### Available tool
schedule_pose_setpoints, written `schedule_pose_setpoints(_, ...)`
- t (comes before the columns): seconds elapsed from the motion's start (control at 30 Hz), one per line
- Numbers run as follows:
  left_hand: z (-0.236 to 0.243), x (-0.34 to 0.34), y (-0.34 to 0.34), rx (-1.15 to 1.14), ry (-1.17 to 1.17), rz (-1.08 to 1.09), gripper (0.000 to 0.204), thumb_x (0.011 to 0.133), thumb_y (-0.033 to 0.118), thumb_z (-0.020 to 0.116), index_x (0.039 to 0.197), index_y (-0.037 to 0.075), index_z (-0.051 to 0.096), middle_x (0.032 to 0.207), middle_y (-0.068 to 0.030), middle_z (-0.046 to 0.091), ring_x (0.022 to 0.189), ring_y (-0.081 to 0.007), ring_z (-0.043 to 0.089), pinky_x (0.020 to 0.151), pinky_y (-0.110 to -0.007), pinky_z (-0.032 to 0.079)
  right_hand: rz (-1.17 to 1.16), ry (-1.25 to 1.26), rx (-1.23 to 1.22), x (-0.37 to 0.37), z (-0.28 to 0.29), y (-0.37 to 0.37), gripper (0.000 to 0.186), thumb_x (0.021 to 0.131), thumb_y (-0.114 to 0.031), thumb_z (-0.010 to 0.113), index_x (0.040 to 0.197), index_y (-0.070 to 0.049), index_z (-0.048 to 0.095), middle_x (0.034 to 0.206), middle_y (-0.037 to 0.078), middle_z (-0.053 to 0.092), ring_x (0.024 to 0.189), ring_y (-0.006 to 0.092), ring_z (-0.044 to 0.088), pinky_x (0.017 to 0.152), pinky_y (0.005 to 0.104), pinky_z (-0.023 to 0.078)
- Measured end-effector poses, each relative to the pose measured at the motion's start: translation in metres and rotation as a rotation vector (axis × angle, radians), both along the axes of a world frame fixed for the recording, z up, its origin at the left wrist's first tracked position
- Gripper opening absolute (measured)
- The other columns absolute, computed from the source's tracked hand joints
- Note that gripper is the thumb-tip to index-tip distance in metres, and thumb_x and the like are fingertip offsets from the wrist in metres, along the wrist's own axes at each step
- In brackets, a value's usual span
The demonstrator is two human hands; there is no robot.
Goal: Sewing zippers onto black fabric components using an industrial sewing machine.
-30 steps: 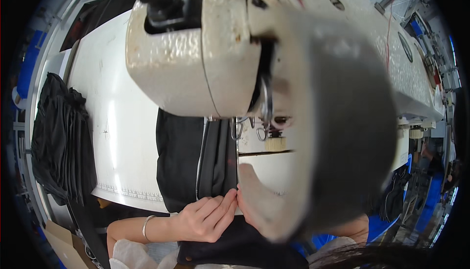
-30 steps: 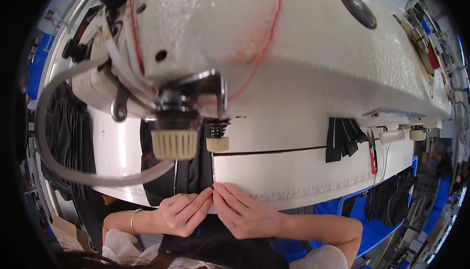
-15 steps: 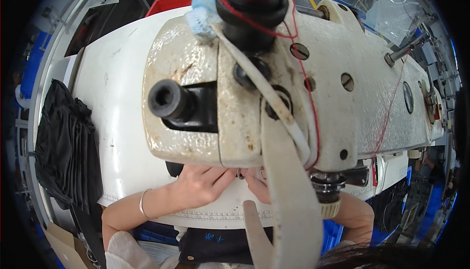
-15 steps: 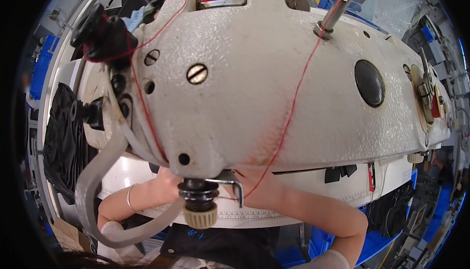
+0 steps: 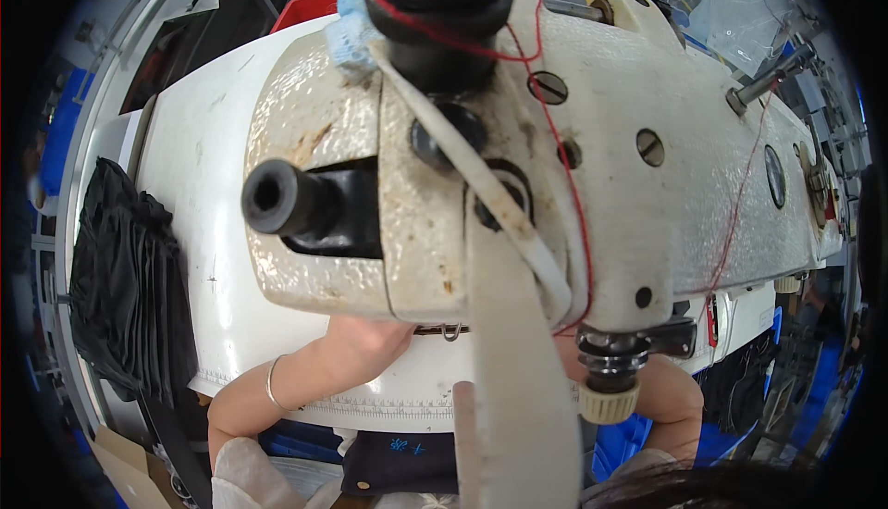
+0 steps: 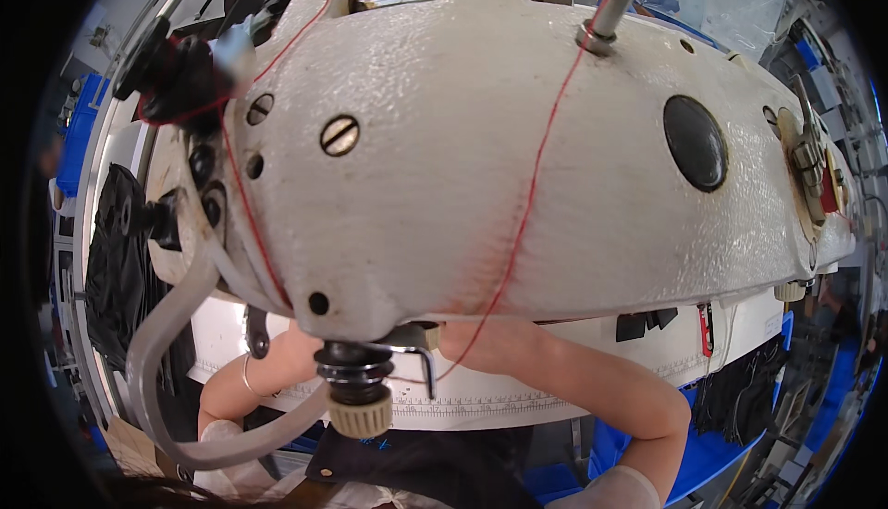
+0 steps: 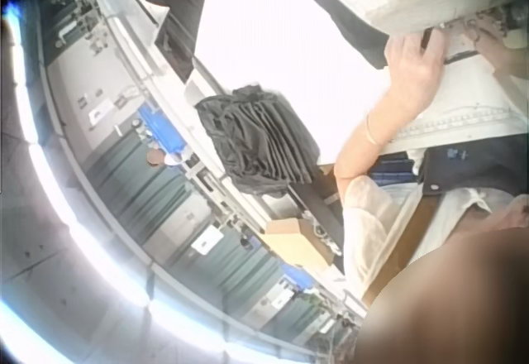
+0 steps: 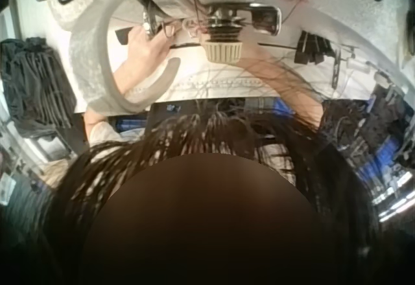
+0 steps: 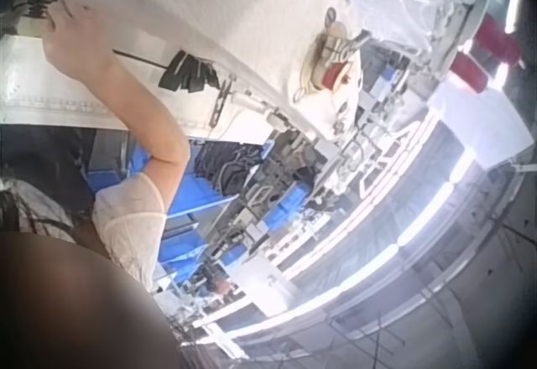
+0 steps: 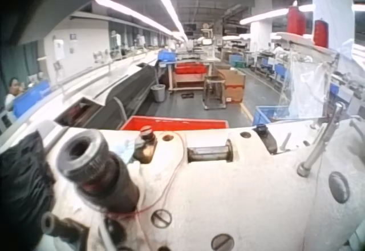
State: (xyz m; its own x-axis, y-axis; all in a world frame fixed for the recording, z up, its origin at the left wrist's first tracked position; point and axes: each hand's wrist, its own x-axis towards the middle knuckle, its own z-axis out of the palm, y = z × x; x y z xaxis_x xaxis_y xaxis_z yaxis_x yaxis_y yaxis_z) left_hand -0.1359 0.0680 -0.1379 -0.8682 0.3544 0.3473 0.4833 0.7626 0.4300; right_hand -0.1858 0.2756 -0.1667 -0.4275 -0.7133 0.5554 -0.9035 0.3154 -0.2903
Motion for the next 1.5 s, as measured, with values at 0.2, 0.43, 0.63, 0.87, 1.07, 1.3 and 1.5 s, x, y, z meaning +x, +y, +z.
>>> schedule_pose_setpoints(0.2, -0.001, 0.002, 0.003, -0.029, 0.153, -0.087, 0.034, 0.057, -0.005, 0.063, 0.09, 0.001, 0.067, 0.097, -0.016, 0.064, 0.087, -0.0325, 0.063, 0.073, -0.04, 0.052, -0.027, 0.335, 0.344, 0.001, 0.009, 0.017, 0.011, 0.069, -0.013, 0.057, 0.072, -0.004, 0.061, 0.082, 0.007, 0.058, 0.077, 0.0224, 0.055, 0.055, 0.0372, 0.042)
schedule_pose_setpoints(0.43, -0.001, 0.006, -0.005, -0.096, 0.093, -0.138, 0.029, 0.063, -0.003, 0.063, 0.09, 0.004, 0.069, 0.097, -0.0136, 0.065, 0.086, -0.0295, 0.064, 0.075, -0.038, 0.053, 0.037, 0.036, -0.137, -0.003, 0.003, 0.007, 0.021, 0.068, -0.014, 0.057, 0.084, -0.002, 0.063, 0.091, 0.006, 0.06, 0.081, 0.0218, 0.055, 0.057, 0.0375, 0.042)
schedule_pose_setpoints(0.63, -0.001, 0.006, -0.005, -0.072, 0.073, -0.156, 0.029, 0.063, -0.003, 0.063, 0.091, 0.005, 0.069, 0.098, -0.0134, 0.065, 0.087, -0.029, 0.064, 0.076, -0.038, 0.053, 0.069, 0.136, -0.205, -0.008, 0.004, 0.006, 0.022, 0.067, -0.015, 0.056, 0.083, -0.001, 0.062, 0.089, 0.009, 0.058, 0.082, 0.0234, 0.053, 0.061, 0.0386, 0.041)
schedule_pose_setpoints(0.87, -0.002, 0.002, -0.001, -0.062, 0.098, -0.154, 0.032, 0.063, -0.003, 0.062, 0.093, 0.006, 0.069, 0.1, -0.0131, 0.065, 0.09, -0.0289, 0.063, 0.079, -0.038, 0.052, 0.009, 0.268, 0.167, -0.002, 0.007, 0.015, 0.022, 0.066, -0.015, 0.056, 0.083, -0.001, 0.061, 0.089, 0.011, 0.058, 0.083, 0.0244, 0.053, 0.062, 0.0386, 0.041)
schedule_pose_setpoints(1.07, 0.004, -0.002, 0.0, -0.129, 0.147, -0.154, 0.041, 0.06, -0.004, 0.061, 0.099, 0.004, 0.068, 0.1, -0.0139, 0.064, 0.093, -0.0299, 0.063, 0.082, -0.039, 0.052, 0.002, 0.238, 0.184, 0.002, -0.003, 0.015, 0.022, 0.066, -0.014, 0.056, 0.082, -0.001, 0.061, 0.09, 0.012, 0.058, 0.085, 0.0253, 0.053, 0.062, 0.0396, 0.041)
schedule_pose_setpoints(1.3, -0.003, 0.004, -0.003, -0.061, 0.005, -0.209, 0.035, 0.057, 0.0, 0.063, 0.092, 0.0, 0.069, 0.095, -0.0136, 0.064, 0.088, -0.0276, 0.063, 0.076, -0.037, 0.052, -0.058, 0.146, 0.131, -0.012, -0.067, 0.027, 0.015, 0.08, -0.022, 0.064, 0.077, -0.007, 0.064, 0.083, 0.01, 0.064, 0.088, 0.0321, 0.059, 0.064, 0.0447, 0.048)
schedule_pose_setpoints(1.5, 0.005, -0.006, 0.003, -0.048, 0.15, -0.193, 0.026, 0.057, 0.0, 0.065, 0.083, -0.002, 0.068, 0.091, -0.0108, 0.063, 0.084, -0.0244, 0.061, 0.07, -0.036, 0.051, -0.035, 0.071, 0.09, -0.001, -0.018, 0.029, 0.012, 0.078, -0.018, 0.062, 0.08, -0.007, 0.064, 0.077, 0.01, 0.061, 0.076, 0.0283, 0.059, 0.059, 0.0411, 0.048)
